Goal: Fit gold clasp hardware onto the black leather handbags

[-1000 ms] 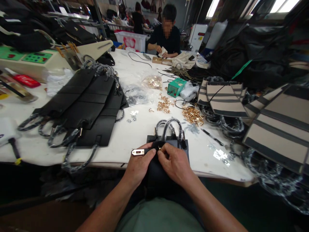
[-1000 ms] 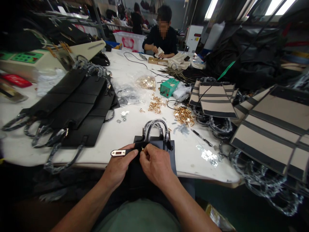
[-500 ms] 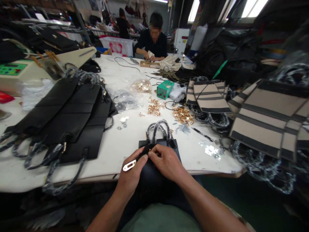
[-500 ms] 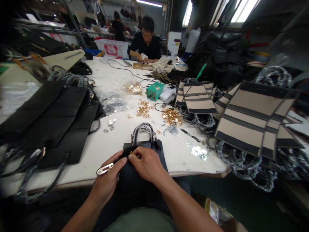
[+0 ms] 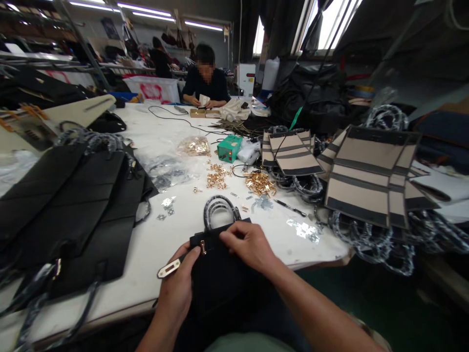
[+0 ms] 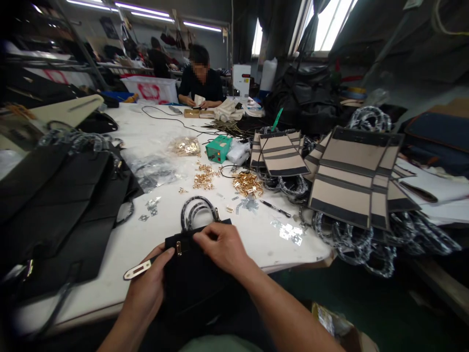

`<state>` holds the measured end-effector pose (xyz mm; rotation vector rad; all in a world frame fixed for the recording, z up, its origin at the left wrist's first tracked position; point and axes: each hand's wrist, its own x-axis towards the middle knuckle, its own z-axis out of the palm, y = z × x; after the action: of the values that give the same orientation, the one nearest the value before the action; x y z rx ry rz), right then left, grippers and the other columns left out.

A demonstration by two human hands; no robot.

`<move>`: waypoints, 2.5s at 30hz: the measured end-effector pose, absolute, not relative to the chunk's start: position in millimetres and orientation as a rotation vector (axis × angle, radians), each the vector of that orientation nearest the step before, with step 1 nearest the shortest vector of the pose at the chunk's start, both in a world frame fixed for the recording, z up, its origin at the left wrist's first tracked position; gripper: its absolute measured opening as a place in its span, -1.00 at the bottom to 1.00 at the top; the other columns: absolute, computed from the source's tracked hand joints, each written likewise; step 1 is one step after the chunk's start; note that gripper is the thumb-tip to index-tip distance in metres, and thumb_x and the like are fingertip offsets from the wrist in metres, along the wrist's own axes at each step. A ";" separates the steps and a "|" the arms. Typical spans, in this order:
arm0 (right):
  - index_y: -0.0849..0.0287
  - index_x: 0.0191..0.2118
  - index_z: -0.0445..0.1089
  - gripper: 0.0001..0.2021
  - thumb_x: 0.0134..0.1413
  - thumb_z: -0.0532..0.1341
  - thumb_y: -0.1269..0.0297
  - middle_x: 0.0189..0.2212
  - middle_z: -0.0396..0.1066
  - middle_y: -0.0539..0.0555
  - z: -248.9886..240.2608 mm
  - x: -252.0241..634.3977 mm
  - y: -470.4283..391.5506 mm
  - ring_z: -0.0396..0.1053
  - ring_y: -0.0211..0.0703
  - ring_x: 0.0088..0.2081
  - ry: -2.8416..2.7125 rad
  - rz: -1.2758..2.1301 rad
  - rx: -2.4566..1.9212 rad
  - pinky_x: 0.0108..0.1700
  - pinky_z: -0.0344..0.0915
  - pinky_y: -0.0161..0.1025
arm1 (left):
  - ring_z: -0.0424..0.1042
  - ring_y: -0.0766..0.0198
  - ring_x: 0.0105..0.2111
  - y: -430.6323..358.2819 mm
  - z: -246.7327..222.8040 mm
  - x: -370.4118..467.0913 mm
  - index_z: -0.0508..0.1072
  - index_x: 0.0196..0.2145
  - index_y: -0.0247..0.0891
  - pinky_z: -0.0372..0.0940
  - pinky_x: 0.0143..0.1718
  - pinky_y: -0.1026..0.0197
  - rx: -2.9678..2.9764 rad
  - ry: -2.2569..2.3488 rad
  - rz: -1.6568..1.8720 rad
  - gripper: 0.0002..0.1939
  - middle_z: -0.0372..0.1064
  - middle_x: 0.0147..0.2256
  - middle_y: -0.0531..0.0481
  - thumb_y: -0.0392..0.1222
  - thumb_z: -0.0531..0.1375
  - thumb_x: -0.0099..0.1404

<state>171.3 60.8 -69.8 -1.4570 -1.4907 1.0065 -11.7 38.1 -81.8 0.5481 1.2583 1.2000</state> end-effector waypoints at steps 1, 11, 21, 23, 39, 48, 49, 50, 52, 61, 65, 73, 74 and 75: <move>0.13 -0.37 0.46 -0.69 0.20 0.17 0.01 -0.52 0.44 -0.04 -71.6 185.0 68.6 0.38 -0.26 -0.49 -1.474 0.853 -1.524 -0.41 0.26 -0.35 | 0.53 0.10 -0.23 39.9 -83.1 -12.7 0.53 -0.20 -0.24 0.41 -0.18 0.13 0.494 1.228 1.188 -0.63 0.56 -0.33 0.00 -0.12 0.39 0.01; -0.03 -0.21 0.53 -0.82 0.03 0.31 0.15 -0.18 0.45 0.00 -122.8 245.3 135.3 0.40 -0.14 -0.21 -1.808 0.460 -1.935 -0.21 0.21 -0.26 | 0.51 0.09 -0.16 40.1 -91.8 -32.0 0.47 -0.06 -0.23 0.38 -0.16 0.14 0.874 1.355 1.084 -0.52 0.53 -0.18 -0.07 0.06 0.33 0.11; 0.13 -0.40 0.38 -0.75 0.16 0.13 0.08 -0.47 0.47 0.02 -101.2 251.8 120.4 0.41 -0.17 -0.42 -1.519 0.579 -1.851 -0.31 0.24 -0.27 | 0.31 0.10 0.09 43.0 -36.7 -29.7 0.29 0.15 -0.18 0.25 0.14 -0.01 2.393 1.427 1.031 -0.54 0.31 0.09 -0.13 -0.16 0.19 0.31; 0.14 -0.37 0.36 -0.70 0.19 0.09 0.02 -0.54 0.44 -0.01 -95.9 247.8 92.2 0.39 -0.19 -0.49 -1.436 0.689 -1.776 -0.38 0.27 -0.30 | 0.26 0.12 0.13 56.8 -24.5 -11.4 0.33 0.12 -0.20 0.19 0.20 0.02 2.603 1.205 0.843 -0.61 0.33 0.10 -0.11 -0.23 0.14 0.34; 0.05 -0.33 0.48 -0.91 0.10 0.23 0.23 -0.52 0.43 -0.08 -95.1 218.9 34.9 0.36 -0.26 -0.50 -1.623 0.684 -1.659 -0.40 0.22 -0.32 | 0.34 0.06 -0.11 142.2 -10.1 54.1 0.55 -0.38 -0.14 0.12 -0.05 0.05 2.851 0.753 0.004 -0.90 0.49 -0.35 -0.06 -0.23 0.20 0.20; 0.09 -0.32 0.51 -0.88 0.16 0.23 0.23 -0.35 0.50 0.01 -98.2 201.1 25.6 0.44 -0.16 -0.30 -1.403 0.738 -1.452 -0.20 0.31 -0.26 | 0.50 0.12 -0.32 148.0 -8.9 82.3 0.51 0.03 -0.23 0.24 -0.28 0.20 2.293 0.991 -0.028 -0.53 0.58 -0.33 -0.04 -0.02 0.20 0.19; 0.09 -0.31 0.52 -0.87 0.16 0.24 0.21 -0.36 0.51 0.01 -100.4 199.5 26.6 0.45 -0.16 -0.31 -1.348 0.751 -1.464 -0.20 0.32 -0.26 | 0.51 0.12 -0.32 148.4 -8.3 82.6 0.50 0.05 -0.25 0.26 -0.28 0.21 2.237 0.971 0.000 -0.50 0.59 -0.30 -0.05 0.03 0.17 0.22; 0.09 -0.30 0.52 -0.85 0.16 0.24 0.18 -0.37 0.52 0.01 -102.6 198.4 27.8 0.45 -0.15 -0.34 -1.282 0.760 -1.480 -0.22 0.34 -0.26 | 0.51 0.13 -0.30 148.3 -8.1 81.5 0.49 0.06 -0.26 0.27 -0.25 0.21 2.187 0.948 0.037 -0.50 0.59 -0.28 -0.05 0.05 0.13 0.26; 0.11 -0.27 0.52 -0.81 0.16 0.24 0.12 -0.41 0.53 0.01 -106.9 197.6 30.4 0.46 -0.16 -0.39 -1.119 0.785 -1.506 -0.27 0.36 -0.26 | 0.51 0.13 -0.22 145.9 -9.3 75.9 0.48 0.05 -0.26 0.29 -0.15 0.19 2.082 0.931 0.152 -0.53 0.59 -0.23 -0.05 0.03 0.06 0.31; 0.08 -0.25 0.48 -0.92 0.18 0.23 0.30 -0.26 0.56 0.05 -108.0 201.8 14.4 0.51 -0.13 -0.24 -1.445 0.473 -1.351 -0.13 0.42 -0.20 | 0.53 0.15 -0.22 126.5 -23.2 52.5 0.32 0.10 -0.34 0.37 -0.13 0.10 1.489 0.913 0.409 -0.39 0.48 -0.02 -0.25 -0.23 0.24 0.07; 0.06 -0.19 0.46 -0.88 0.18 0.22 0.39 -0.11 0.53 0.08 -107.8 194.2 6.6 0.48 -0.11 -0.06 -1.661 0.451 -1.206 0.02 0.40 -0.16 | 0.55 0.11 -0.25 131.0 -23.9 63.8 0.41 0.02 -0.34 0.40 -0.20 0.09 1.581 0.926 0.332 -0.49 0.52 -0.12 -0.23 -0.19 0.27 0.09; 0.05 -0.28 0.42 -0.78 0.18 0.16 0.04 0.19 0.30 0.13 -106.8 191.1 9.4 0.23 0.14 0.23 -1.322 0.545 -1.486 0.24 0.19 0.15 | 0.48 0.14 -0.08 109.1 -9.0 66.8 0.43 0.02 -0.24 0.35 -0.04 0.12 1.958 0.979 0.584 -0.57 0.50 -0.06 -0.13 0.03 0.16 0.29; 0.03 -0.30 0.42 -0.75 0.13 0.17 -0.03 0.22 0.27 0.10 -107.9 194.8 8.7 0.22 0.19 0.24 -1.254 0.579 -1.535 0.25 0.15 0.20 | 0.48 0.13 -0.12 106.8 -13.4 62.8 0.47 -0.05 -0.24 0.36 -0.07 0.11 2.079 1.085 0.572 -0.63 0.52 -0.12 -0.12 0.03 0.14 0.30; -0.01 -0.29 0.43 -0.73 0.08 0.19 -0.08 0.22 0.28 0.06 -110.2 200.2 7.7 0.24 0.22 0.22 -1.185 0.623 -1.589 0.25 0.15 0.23 | 0.48 0.09 -0.14 104.5 -19.5 59.7 0.49 -0.11 -0.25 0.36 -0.09 0.08 2.206 1.167 0.525 -0.65 0.52 -0.17 -0.13 0.03 0.13 0.29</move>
<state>200.2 7.7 -110.2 -1.5895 -1.1846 0.6226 59.7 104.5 -19.5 2.2064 1.1666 0.5247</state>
